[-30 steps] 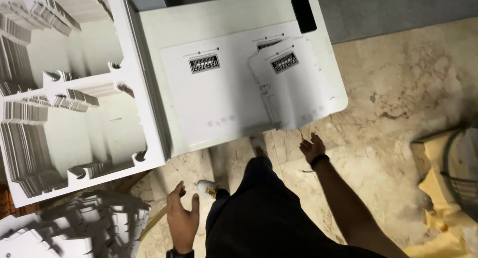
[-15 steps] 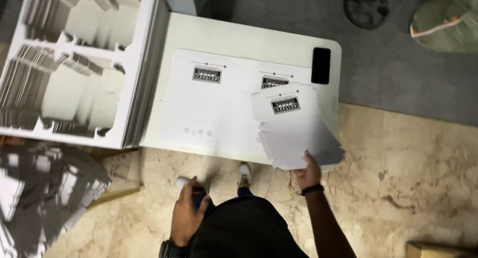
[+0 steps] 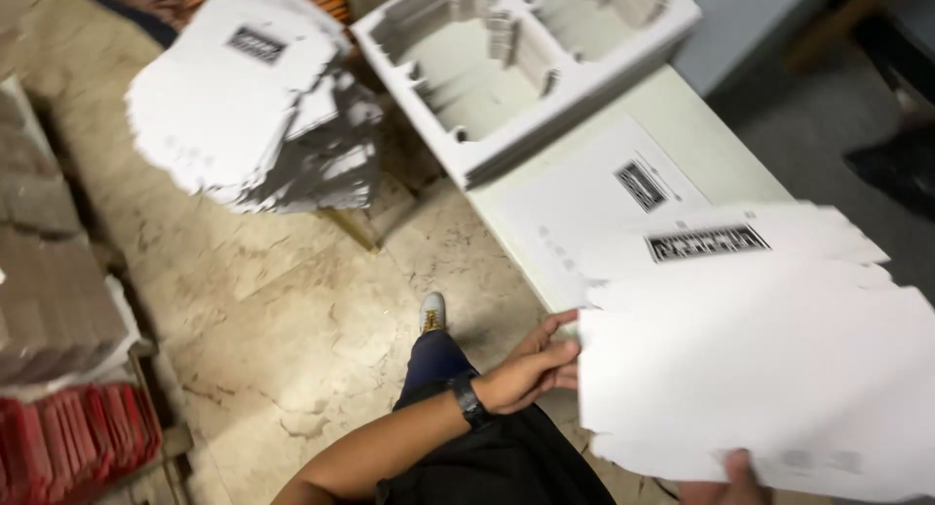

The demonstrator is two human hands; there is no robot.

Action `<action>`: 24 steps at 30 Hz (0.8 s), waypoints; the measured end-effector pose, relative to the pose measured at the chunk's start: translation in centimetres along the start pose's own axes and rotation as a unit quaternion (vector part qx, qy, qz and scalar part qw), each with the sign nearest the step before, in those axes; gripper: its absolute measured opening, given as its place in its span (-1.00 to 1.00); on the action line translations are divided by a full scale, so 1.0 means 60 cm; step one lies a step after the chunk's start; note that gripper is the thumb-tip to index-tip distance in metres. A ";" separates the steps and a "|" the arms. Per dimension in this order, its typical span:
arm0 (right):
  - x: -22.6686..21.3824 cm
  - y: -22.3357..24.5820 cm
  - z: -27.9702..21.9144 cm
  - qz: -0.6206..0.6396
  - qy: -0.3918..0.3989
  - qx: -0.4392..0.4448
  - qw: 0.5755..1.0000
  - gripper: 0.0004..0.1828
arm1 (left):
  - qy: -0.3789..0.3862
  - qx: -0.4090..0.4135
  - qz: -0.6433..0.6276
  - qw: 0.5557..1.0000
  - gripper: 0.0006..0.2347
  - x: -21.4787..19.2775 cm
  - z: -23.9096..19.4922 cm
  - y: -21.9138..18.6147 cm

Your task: Removing the outer excess frame from die-cut cardboard sheets and stacking the finished pieces.

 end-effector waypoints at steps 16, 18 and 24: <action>0.424 -0.382 -0.164 -0.005 0.373 0.510 0.775 -0.24 | -0.275 0.442 0.257 0.814 -0.54 -0.207 -0.506 -0.571; 0.444 -0.403 -0.164 -0.202 0.229 0.613 0.728 -0.31 | -0.344 0.400 0.257 0.810 -0.57 -0.271 -0.575 -0.652; 0.324 -0.488 -0.195 -0.261 -0.107 0.564 0.776 -0.30 | -0.414 0.238 0.290 0.830 -0.46 -0.439 -0.659 -0.906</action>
Point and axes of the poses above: each hand's wrist, its own z-axis towards the middle knuckle, its own x-axis out of the palm, y = z × x, the point moved 8 cm from there along z, towards the middle knuckle, and after that the axes turned 12 degrees about -x, right-handed, at the moved point
